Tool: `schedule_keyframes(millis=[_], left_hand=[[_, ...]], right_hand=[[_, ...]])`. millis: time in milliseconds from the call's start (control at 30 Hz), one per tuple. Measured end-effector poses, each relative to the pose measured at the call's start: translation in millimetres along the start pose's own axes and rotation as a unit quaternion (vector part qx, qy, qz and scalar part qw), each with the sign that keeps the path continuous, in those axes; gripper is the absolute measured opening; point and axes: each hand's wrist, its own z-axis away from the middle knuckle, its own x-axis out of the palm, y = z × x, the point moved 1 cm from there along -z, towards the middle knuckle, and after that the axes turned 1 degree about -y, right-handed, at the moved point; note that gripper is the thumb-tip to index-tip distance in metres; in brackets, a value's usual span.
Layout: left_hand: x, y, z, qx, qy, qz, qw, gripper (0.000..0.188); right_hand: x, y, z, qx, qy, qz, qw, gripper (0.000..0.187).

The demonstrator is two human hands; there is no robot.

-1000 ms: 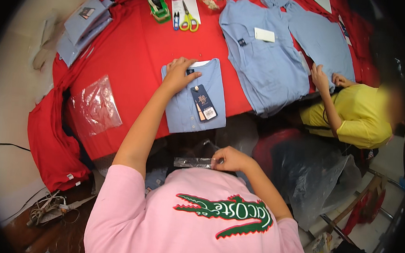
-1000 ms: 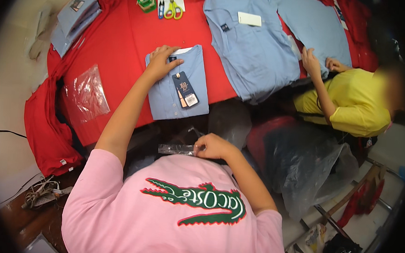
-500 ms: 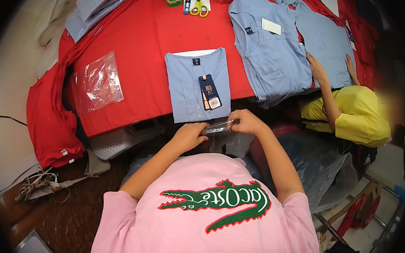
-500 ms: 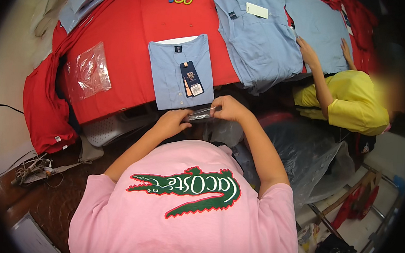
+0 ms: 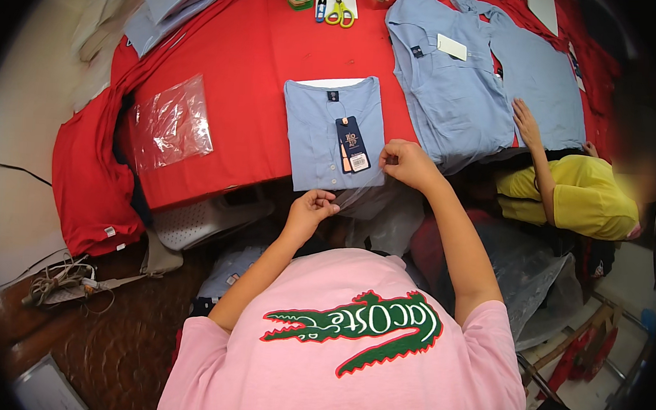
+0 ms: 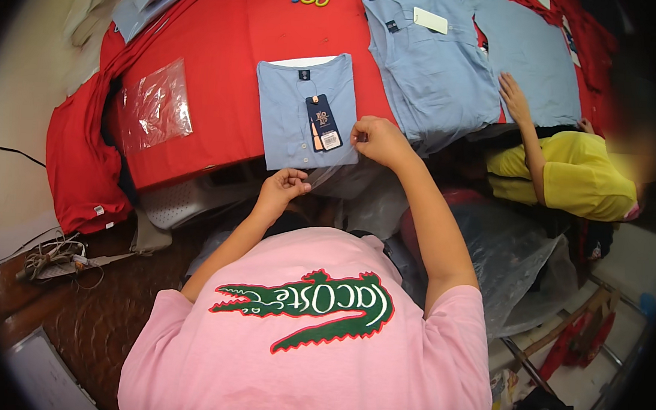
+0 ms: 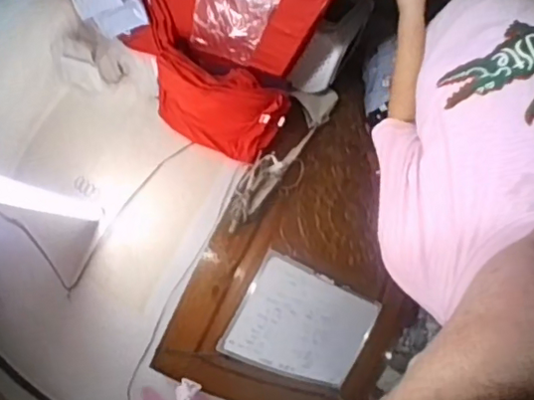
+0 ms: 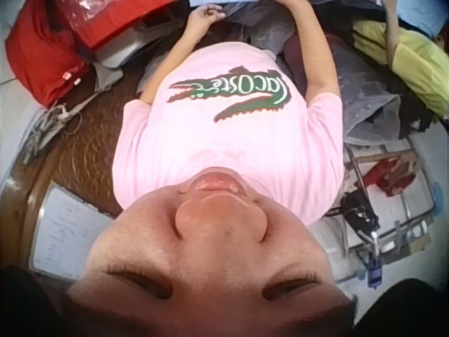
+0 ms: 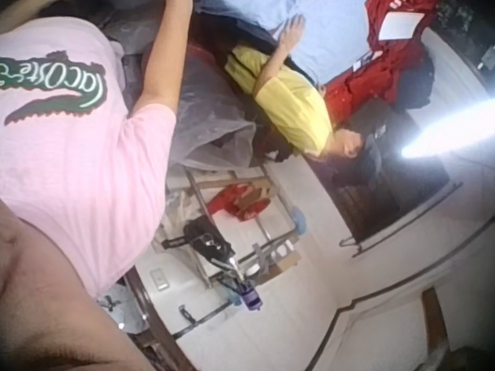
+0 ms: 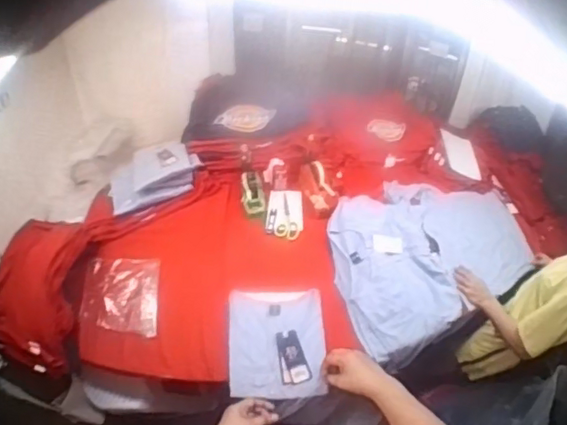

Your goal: The person places a folded blue shirt into a clear plastic bag, seals the bag by smoothing it down, and sets the packaged shirt aside on a stack.

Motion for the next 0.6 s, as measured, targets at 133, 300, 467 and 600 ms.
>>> schedule_keyframes(millis=[133,300,467,600], left_hand=[[-22.8,20.8,16.7,0.171,0.061,-0.347,0.920,0.012],[-42.4,36.0,16.3,0.244,0.134,-0.506,0.817,0.008],[-49.9,36.8,9.5,0.283,0.199,-0.557,0.755,0.006],[-67.4,44.7,-5.2,0.258,0.205,-0.601,0.729,0.006]], right_hand=[[3.2,-9.7,2.3,-0.058,0.014,0.105,0.993,0.010],[15.8,-22.4,0.7,-0.050,0.032,0.167,0.984,0.009],[28.8,-15.3,0.8,-0.042,0.064,0.143,0.987,0.011],[31.2,-18.1,2.5,-0.041,0.067,0.139,0.987,0.010]])
